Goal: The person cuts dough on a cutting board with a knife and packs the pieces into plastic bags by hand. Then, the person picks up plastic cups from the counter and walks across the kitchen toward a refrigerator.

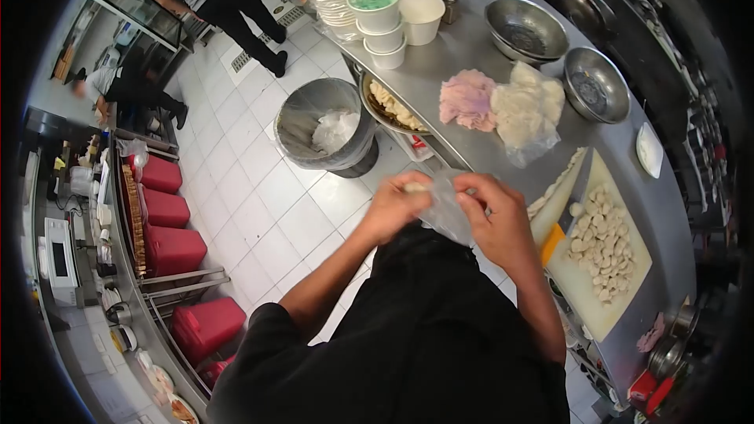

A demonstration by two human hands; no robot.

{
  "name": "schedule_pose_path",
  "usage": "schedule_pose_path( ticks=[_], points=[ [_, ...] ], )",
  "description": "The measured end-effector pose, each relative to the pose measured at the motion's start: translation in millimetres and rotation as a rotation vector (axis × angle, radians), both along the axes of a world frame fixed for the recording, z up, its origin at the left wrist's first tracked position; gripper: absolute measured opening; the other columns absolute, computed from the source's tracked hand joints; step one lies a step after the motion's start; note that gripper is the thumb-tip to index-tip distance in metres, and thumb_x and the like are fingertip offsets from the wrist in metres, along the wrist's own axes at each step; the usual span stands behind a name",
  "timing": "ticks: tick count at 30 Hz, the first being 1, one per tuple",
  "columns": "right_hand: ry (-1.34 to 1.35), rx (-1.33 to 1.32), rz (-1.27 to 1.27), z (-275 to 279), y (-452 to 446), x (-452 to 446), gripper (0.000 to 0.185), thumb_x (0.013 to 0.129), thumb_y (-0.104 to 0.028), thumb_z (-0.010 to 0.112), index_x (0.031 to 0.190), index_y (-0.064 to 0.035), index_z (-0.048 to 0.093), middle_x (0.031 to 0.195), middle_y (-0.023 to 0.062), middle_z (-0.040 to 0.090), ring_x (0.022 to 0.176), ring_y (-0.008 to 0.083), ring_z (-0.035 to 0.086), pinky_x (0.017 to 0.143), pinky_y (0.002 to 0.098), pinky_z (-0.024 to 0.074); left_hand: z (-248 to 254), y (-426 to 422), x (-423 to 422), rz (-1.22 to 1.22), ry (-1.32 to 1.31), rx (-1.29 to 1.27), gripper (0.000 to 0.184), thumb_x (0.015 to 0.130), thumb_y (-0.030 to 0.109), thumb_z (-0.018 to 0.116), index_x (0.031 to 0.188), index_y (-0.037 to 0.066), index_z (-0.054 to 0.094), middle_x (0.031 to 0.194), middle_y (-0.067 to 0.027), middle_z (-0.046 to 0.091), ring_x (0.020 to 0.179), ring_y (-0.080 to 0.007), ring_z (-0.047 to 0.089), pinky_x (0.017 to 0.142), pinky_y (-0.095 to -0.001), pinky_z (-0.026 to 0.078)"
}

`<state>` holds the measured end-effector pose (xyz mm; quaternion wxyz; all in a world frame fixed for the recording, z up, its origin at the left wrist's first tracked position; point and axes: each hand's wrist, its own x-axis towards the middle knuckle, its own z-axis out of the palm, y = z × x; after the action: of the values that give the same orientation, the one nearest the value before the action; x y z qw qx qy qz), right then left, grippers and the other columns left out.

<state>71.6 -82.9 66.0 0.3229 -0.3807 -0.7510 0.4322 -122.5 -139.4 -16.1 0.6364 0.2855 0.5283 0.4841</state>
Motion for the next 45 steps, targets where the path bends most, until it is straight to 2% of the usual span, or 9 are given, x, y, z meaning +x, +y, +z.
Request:
schedule_pose_path(
  ticks=[3,10,18,24,29,32,38,41,45],
  points=[
    [0.015,-0.188,-0.158,3.8,12.6,-0.6,0.024,0.088,-0.003,0.066,0.111,-0.0025,0.064,0.094,0.0084,0.069,0.08,0.0133,0.065,0.07,0.0291,0.0509,-71.3,17.2,-73.9,0.313,0.006,-0.026,0.009,0.081,0.01,0.067,0.09,0.01,0.065,0.071,0.0024,0.059,0.053,-0.0062,0.048,0.046,-0.023,0.038],
    [0.059,-0.291,-0.636,-35.5,-3.1,77.9,0.019,0.094,-0.004,0.062,0.112,0.0007,0.062,0.095,0.0065,0.067,0.082,0.0103,0.061,0.074,0.0232,0.05,-190.0,61.3,-266.7,0.987,0.231,-0.073,0.01,0.082,0.017,0.067,0.081,0.01,0.059,0.06,0.0026,0.049,0.045,-0.0081,0.042,0.042,-0.0248,0.034],
    [-0.205,-0.261,-0.999,-96.7,-59.8,142.5,0.023,0.092,-0.008,0.066,0.113,0.0005,0.061,0.094,0.005,0.065,0.078,0.0108,0.06,0.071,0.0253,0.0491,-271.7,101.3,-362.8,1.195,0.695,-0.071,0.04,0.077,0.012,0.069,0.112,-0.007,0.062,0.062,-0.001,0.055,0.044,-0.0109,0.043,0.043,-0.0291,0.036],
    [-0.659,-0.095,-1.0,-121.0,-47.9,132.3,0.044,0.081,-0.016,0.078,0.116,-0.0022,0.057,0.094,0.0121,0.061,0.08,0.0261,0.061,0.076,0.0366,0.0502,-243.3,85.1,-246.7,0.495,0.058,-0.186,0.02,0.086,0.024,0.072,0.078,0.012,0.059,0.062,-0.001,0.051,0.049,-0.0127,0.047,0.045,-0.0277,0.036],
    [-0.6,-0.139,-0.99,-120.9,-24.7,137.1,0.054,0.078,-0.017,0.078,0.122,-0.0047,0.05,0.089,0.0129,0.061,0.078,0.0294,0.062,0.075,0.0397,0.0495,-138.9,73.1,-70.9,0.149,-0.274,-0.226,0.018,0.089,0.018,0.071,0.101,0.012,0.059,0.092,-0.0022,0.063,0.073,-0.0102,0.052,0.068,-0.0266,0.044],
    [-0.618,-0.294,-0.945,-110.3,-17.9,149.2,0.057,0.079,-0.013,0.069,0.13,-0.0074,0.043,0.076,0.015,0.062,0.073,0.0347,0.063,0.072,0.0426,0.0493,-60.5,74.6,8.1,-0.047,-0.483,-0.219,0.015,0.091,0.009,0.068,0.103,0.006,0.059,0.087,-0.003,0.061,0.068,-0.0113,0.055,0.062,-0.0261,0.043],
    [-0.399,-0.419,-0.982,-83.9,-17.8,166.6,0.051,0.083,-0.018,0.056,0.13,0.0005,0.047,0.095,0.0269,0.067,0.091,0.0394,0.066,0.082,0.0418,0.05,-15.3,88.7,124.2,-0.472,-0.06,0.176,0.024,0.085,0.006,0.075,0.105,0.004,0.061,0.086,-0.0014,0.061,0.068,-0.0074,0.055,0.059,-0.0235,0.045],
    [-0.182,-0.425,-0.968,-118.5,-23.2,190.3,0.044,0.09,-0.016,0.054,0.131,0.0006,0.046,0.079,0.0117,0.06,0.054,0.0182,0.057,0.049,0.0329,0.0461,-9.0,96.4,177.4,-0.531,0.223,0.348,0.026,0.082,0.005,0.077,0.102,0.003,0.061,0.096,-0.0028,0.062,0.074,-0.0133,0.06,0.066,-0.0267,0.05],
    [-0.103,-0.579,-0.996,-95.8,-29.8,190.0,0.045,0.092,-0.022,0.055,0.13,0.0019,0.049,0.085,0.0178,0.066,0.06,0.0215,0.062,0.054,0.035,0.0494,-39.2,115.6,231.3,-0.496,0.6,0.865,0.033,0.075,-0.002,0.076,0.104,0.002,0.06,0.095,-0.0123,0.06,0.074,-0.0273,0.063,0.061,-0.036,0.053]
  ],
)
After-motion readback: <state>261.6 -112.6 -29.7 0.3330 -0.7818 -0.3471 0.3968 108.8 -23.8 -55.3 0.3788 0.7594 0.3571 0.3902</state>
